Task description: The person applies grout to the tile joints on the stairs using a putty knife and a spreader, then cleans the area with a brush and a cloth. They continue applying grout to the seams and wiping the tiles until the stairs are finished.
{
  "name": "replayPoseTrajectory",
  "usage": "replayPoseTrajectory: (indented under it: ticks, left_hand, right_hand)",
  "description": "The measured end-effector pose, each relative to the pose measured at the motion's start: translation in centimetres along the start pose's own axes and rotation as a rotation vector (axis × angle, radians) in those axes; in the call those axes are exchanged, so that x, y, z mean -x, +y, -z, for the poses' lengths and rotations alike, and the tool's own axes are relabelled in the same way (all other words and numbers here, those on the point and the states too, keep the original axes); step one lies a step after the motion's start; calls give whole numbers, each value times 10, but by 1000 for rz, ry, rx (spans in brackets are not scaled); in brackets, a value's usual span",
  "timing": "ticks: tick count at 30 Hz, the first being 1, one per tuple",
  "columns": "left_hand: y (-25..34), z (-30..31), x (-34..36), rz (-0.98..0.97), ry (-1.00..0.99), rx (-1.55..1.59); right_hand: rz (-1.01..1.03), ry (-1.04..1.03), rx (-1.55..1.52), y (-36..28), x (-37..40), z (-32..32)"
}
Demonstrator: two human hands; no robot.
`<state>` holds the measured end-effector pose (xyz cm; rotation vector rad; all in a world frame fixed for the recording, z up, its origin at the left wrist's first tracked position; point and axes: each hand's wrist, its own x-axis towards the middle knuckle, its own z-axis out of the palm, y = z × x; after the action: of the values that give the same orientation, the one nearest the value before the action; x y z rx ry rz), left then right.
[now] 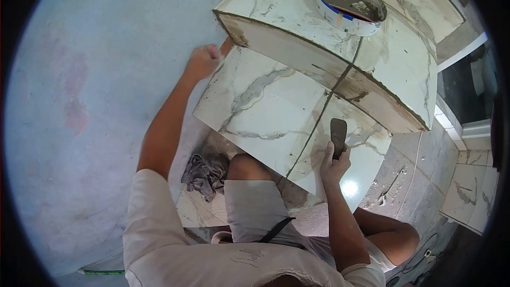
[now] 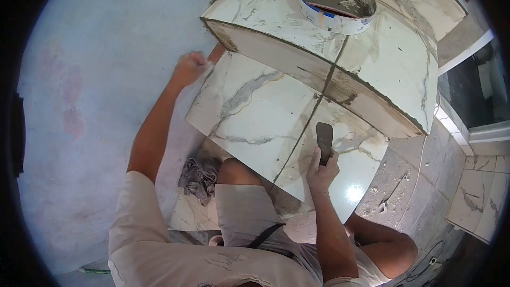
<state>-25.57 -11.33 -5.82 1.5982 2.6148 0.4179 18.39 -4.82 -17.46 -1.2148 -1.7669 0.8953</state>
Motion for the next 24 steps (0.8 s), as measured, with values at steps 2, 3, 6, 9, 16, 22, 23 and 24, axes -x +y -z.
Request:
replayPoseTrajectory:
  ticks: [2,3,6,9,16,22,23,24]
  left_hand:
    - [-5,-39,-19,17,154,162]
    - [-9,-56,-22,31,296,317]
    - [-24,-72,-20,-20,329,23]
    - [-21,-43,5,205,-70,-303]
    - [7,-3,2,229,110,-87]
    - [-29,-69,-12,15,313,120]
    - [-38,-69,7,101,227,-7]
    - [-42,-63,27,184,143,-135]
  right_hand:
    - [7,5,21,2,0,0]
    - [17,5,25,3,0,1]
    - [66,21,55,2,-3,-2]
    - [8,28,0,0,0,1]
    - [28,9,14,3,1,0]
    - [27,16,56,4,-3,-2]
    - [49,19,81,4,0,-1]
    - [39,11,82,3,1,0]
